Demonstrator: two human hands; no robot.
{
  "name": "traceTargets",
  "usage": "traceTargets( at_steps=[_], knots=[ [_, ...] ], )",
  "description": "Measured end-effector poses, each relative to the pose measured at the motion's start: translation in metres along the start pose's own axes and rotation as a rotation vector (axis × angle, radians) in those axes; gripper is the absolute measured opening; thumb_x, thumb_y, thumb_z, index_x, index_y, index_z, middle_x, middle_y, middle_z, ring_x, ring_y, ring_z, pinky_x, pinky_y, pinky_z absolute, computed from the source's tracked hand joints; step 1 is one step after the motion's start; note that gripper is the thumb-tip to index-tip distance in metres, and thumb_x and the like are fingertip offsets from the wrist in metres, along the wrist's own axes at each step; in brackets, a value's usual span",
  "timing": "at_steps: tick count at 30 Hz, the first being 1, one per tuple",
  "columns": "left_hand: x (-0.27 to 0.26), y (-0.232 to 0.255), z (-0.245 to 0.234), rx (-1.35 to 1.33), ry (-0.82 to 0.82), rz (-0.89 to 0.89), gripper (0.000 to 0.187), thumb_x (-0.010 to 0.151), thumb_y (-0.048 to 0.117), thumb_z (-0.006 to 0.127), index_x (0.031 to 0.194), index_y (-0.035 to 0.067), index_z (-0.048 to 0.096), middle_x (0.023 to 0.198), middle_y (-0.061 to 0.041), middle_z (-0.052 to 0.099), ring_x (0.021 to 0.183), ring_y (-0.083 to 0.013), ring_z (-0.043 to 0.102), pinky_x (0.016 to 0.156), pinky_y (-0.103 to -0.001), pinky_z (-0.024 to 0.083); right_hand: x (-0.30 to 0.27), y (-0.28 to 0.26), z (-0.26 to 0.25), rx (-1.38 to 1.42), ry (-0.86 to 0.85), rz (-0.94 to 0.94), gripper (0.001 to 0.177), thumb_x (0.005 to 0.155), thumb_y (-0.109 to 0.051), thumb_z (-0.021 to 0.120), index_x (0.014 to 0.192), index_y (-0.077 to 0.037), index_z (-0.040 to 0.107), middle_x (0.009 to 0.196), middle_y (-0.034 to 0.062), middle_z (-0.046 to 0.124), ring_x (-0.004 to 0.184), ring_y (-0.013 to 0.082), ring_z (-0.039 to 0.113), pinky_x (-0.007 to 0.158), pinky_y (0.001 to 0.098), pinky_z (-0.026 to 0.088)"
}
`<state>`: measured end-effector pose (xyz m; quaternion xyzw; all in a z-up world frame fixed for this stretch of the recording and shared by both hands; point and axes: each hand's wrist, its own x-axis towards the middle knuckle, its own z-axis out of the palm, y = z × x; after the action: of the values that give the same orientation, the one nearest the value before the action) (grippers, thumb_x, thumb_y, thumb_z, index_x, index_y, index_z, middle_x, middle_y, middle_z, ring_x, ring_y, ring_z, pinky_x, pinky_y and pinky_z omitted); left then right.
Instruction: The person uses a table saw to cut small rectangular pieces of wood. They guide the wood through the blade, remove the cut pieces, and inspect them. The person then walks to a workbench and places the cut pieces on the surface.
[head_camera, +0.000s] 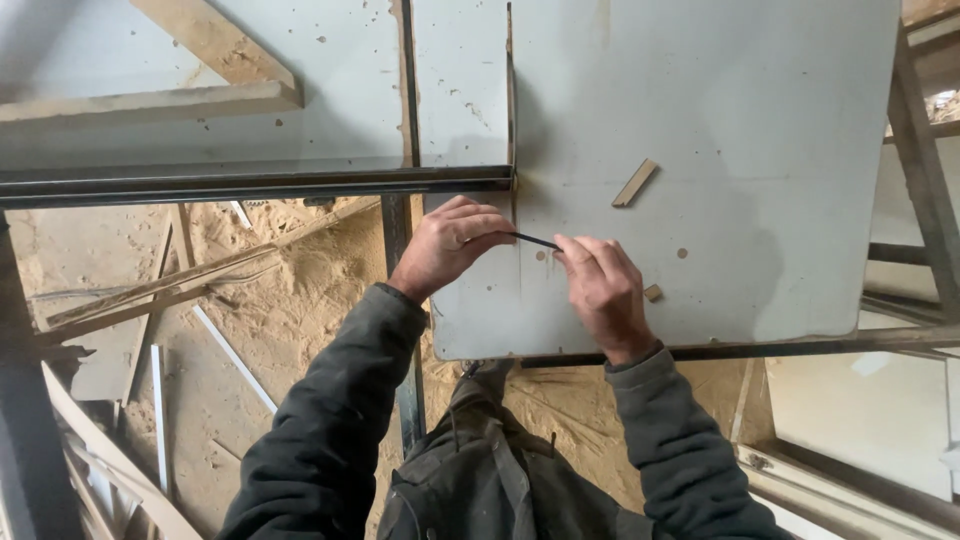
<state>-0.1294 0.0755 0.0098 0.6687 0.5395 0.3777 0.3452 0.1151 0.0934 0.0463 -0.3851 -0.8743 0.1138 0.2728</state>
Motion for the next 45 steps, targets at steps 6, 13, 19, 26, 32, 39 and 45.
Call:
traceTargets(
  at_steps=[6, 13, 19, 26, 32, 39, 45],
  knots=[
    [0.011, -0.089, 0.006, 0.531, 0.178, 0.048, 0.068, 0.090, 0.057, 0.078, 0.129, 0.002, 0.069, 0.130, -0.017, 0.068, 0.124, -0.0347, 0.056, 0.104, -0.050, 0.040, 0.000, 0.008, 0.001, 0.041, 0.048, 0.117, 0.027, 0.090, 0.005, 0.078, 0.116, -0.002, 0.072, 0.106, 0.0101, 0.068, 0.093, 0.0255, 0.067, 0.079, 0.0368, 0.057],
    [0.010, -0.076, 0.006, 0.488, 0.199, -0.189, 0.046, 0.086, 0.042, 0.085, 0.114, 0.008, 0.071, 0.118, -0.007, 0.071, 0.114, -0.0300, 0.060, 0.107, -0.046, 0.040, 0.008, 0.011, -0.002, 0.355, 0.014, 0.403, 0.015, 0.097, -0.001, 0.075, 0.112, -0.002, 0.074, 0.099, 0.0097, 0.070, 0.078, 0.0189, 0.065, 0.069, 0.0318, 0.053],
    [-0.001, -0.076, 0.015, 0.503, 0.246, -0.179, 0.040, 0.085, 0.036, 0.086, 0.113, 0.010, 0.072, 0.117, -0.005, 0.072, 0.113, -0.0298, 0.060, 0.106, -0.044, 0.040, 0.007, 0.028, -0.001, 0.329, -0.031, 0.398, 0.014, 0.097, -0.005, 0.077, 0.110, -0.002, 0.075, 0.096, 0.0087, 0.070, 0.074, 0.0185, 0.062, 0.065, 0.0316, 0.051],
    [-0.008, -0.061, 0.016, 0.501, 0.119, -0.224, 0.042, 0.080, 0.042, 0.085, 0.108, 0.012, 0.075, 0.112, -0.003, 0.075, 0.108, -0.0268, 0.061, 0.098, -0.043, 0.041, 0.008, 0.059, 0.024, 0.338, -0.037, 0.278, 0.015, 0.097, -0.005, 0.077, 0.112, -0.003, 0.074, 0.102, 0.0104, 0.071, 0.084, 0.0247, 0.068, 0.073, 0.0350, 0.055],
    [-0.002, -0.061, 0.016, 0.466, -0.037, -0.153, 0.044, 0.081, 0.045, 0.085, 0.110, 0.013, 0.076, 0.110, -0.004, 0.075, 0.107, -0.0264, 0.061, 0.096, -0.041, 0.043, 0.004, 0.081, 0.064, 0.252, -0.031, 0.200, 0.017, 0.095, -0.003, 0.078, 0.111, -0.004, 0.074, 0.105, 0.0108, 0.072, 0.094, 0.0288, 0.069, 0.081, 0.0380, 0.057],
    [0.014, -0.053, 0.024, 0.395, -0.128, -0.240, 0.043, 0.080, 0.033, 0.083, 0.118, 0.015, 0.074, 0.104, -0.002, 0.076, 0.107, -0.0245, 0.065, 0.099, -0.040, 0.046, 0.003, 0.086, 0.091, 0.222, -0.043, 0.156, 0.019, 0.092, -0.003, 0.080, 0.110, -0.006, 0.075, 0.105, 0.0092, 0.072, 0.099, 0.0298, 0.068, 0.085, 0.0398, 0.056],
    [0.013, -0.062, 0.027, 0.442, -0.122, -0.134, 0.049, 0.078, 0.036, 0.085, 0.121, 0.015, 0.073, 0.118, -0.002, 0.074, 0.107, -0.0258, 0.064, 0.098, -0.042, 0.047, 0.006, 0.091, 0.093, 0.178, -0.050, 0.135, 0.018, 0.090, -0.003, 0.081, 0.106, -0.007, 0.075, 0.104, 0.0075, 0.072, 0.097, 0.0287, 0.066, 0.086, 0.0402, 0.055]
  ],
)
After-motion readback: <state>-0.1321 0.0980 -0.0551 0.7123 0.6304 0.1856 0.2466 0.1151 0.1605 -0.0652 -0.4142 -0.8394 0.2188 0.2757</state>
